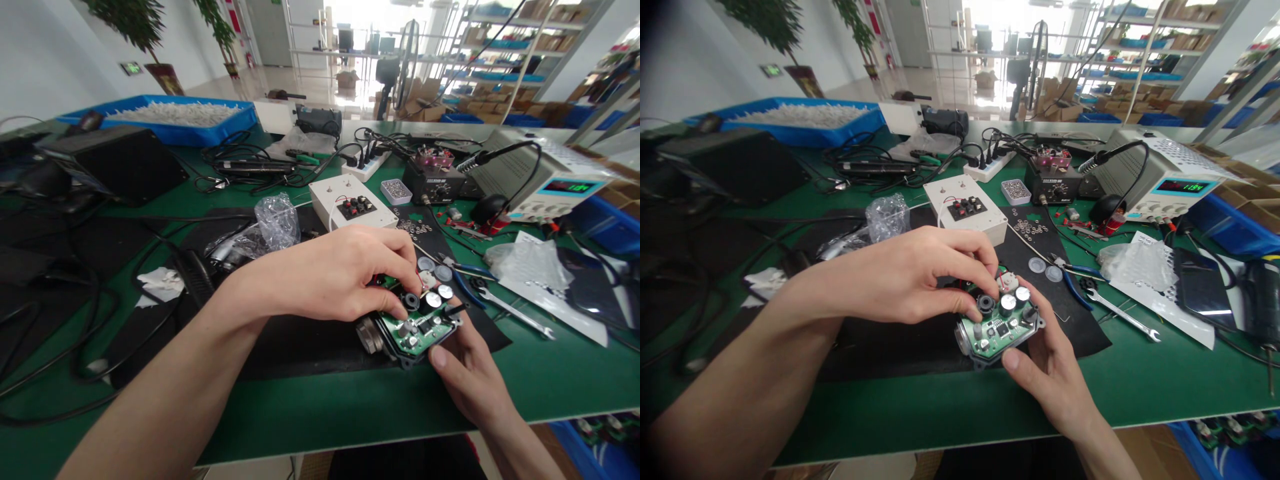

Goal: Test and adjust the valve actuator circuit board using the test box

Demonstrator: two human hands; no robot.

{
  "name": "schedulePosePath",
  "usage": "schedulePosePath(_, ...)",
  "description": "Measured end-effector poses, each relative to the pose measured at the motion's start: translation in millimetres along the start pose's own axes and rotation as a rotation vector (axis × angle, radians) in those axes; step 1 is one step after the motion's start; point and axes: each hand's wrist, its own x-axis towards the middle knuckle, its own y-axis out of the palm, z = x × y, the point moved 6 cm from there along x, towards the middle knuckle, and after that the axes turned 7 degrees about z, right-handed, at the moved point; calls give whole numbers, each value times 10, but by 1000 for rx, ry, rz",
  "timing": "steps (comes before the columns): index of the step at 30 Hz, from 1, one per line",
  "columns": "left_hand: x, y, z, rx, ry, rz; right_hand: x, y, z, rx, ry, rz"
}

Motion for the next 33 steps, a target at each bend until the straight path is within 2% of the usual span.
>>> schedulePosePath(15,-4,10,-5,24,3,5,-1,14,0,-1,23,-37)
schedulePosePath(20,-10,8,-9,34,14,3,-8,42,20,-13,29,-87)
schedulePosePath(28,7,19,11,20,3,8,8,11,2,-25,21,-31)
schedulePosePath(33,-74,-72,-31,4,-22,44,-11,-13,-18,-35,22,-64)
